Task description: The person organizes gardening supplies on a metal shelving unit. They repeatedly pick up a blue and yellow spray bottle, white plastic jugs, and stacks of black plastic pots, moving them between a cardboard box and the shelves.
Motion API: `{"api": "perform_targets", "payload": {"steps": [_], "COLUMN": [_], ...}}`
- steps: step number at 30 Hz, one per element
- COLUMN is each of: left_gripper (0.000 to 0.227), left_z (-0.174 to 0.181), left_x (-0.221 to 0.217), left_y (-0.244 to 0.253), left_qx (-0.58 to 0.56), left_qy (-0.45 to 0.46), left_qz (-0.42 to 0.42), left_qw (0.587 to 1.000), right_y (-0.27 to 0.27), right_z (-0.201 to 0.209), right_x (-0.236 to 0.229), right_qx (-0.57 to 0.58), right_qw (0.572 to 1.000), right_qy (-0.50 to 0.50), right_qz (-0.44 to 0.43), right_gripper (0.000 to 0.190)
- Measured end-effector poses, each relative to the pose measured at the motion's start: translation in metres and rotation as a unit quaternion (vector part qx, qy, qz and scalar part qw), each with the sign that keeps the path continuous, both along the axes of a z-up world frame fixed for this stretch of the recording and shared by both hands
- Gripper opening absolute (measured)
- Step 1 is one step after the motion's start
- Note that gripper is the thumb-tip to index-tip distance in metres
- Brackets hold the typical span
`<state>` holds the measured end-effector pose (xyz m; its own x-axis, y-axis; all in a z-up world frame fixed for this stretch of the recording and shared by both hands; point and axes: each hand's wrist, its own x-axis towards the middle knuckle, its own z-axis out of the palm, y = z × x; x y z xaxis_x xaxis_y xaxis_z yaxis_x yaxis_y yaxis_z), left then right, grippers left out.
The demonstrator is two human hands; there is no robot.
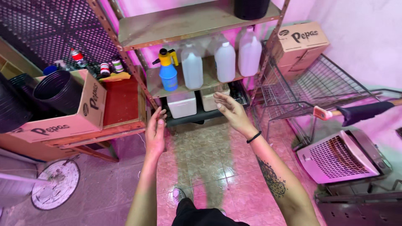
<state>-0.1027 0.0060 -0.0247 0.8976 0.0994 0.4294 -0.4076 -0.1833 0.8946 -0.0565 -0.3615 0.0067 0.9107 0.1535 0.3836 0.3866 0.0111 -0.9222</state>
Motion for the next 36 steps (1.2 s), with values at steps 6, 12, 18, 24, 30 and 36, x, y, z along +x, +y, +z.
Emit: {"api": "perform_targets", "payload": {"steps": [6, 12, 18, 24, 30, 36], "left_gripper": [0.053, 0.053, 0.055, 0.055, 0.056, 0.061], "left_z": [0.004, 0.022, 0.041, 0.048, 0.065, 0.093], "left_x": [0.049, 0.100, 0.154, 0.246, 0.353, 0.462], "left_y": [-0.095, -0.169, -0.223, -0.259, -0.299, -0.334], "left_qx": [0.019, 0.041, 0.059, 0.058, 0.043, 0.046], "left_qy": [-0.010, -0.016, -0.037, -0.064, -0.050, -0.049], "left_qz": [-0.091, -0.142, -0.167, -0.154, -0.146, -0.144], "left_qw": [0.996, 0.989, 0.983, 0.984, 0.987, 0.987], "right_y": [-0.098, -0.159, -0.219, -0.239, -0.271, -0.292], "right_z": [0.002, 0.019, 0.006, 0.030, 0.032, 0.047], "right_x": [-0.024, -0.036, 0.008, 0.064, 0.182, 0.321], "right_qx": [0.015, 0.038, 0.035, 0.041, 0.029, 0.040], "right_qw": [0.997, 0.987, 0.980, 0.976, 0.976, 0.978], "right_qy": [0.003, 0.012, 0.036, 0.042, 0.059, 0.059], "right_qz": [-0.072, -0.157, -0.195, -0.211, -0.208, -0.194], "right_gripper": [0.059, 0.055, 0.057, 0.056, 0.058, 0.060]}}
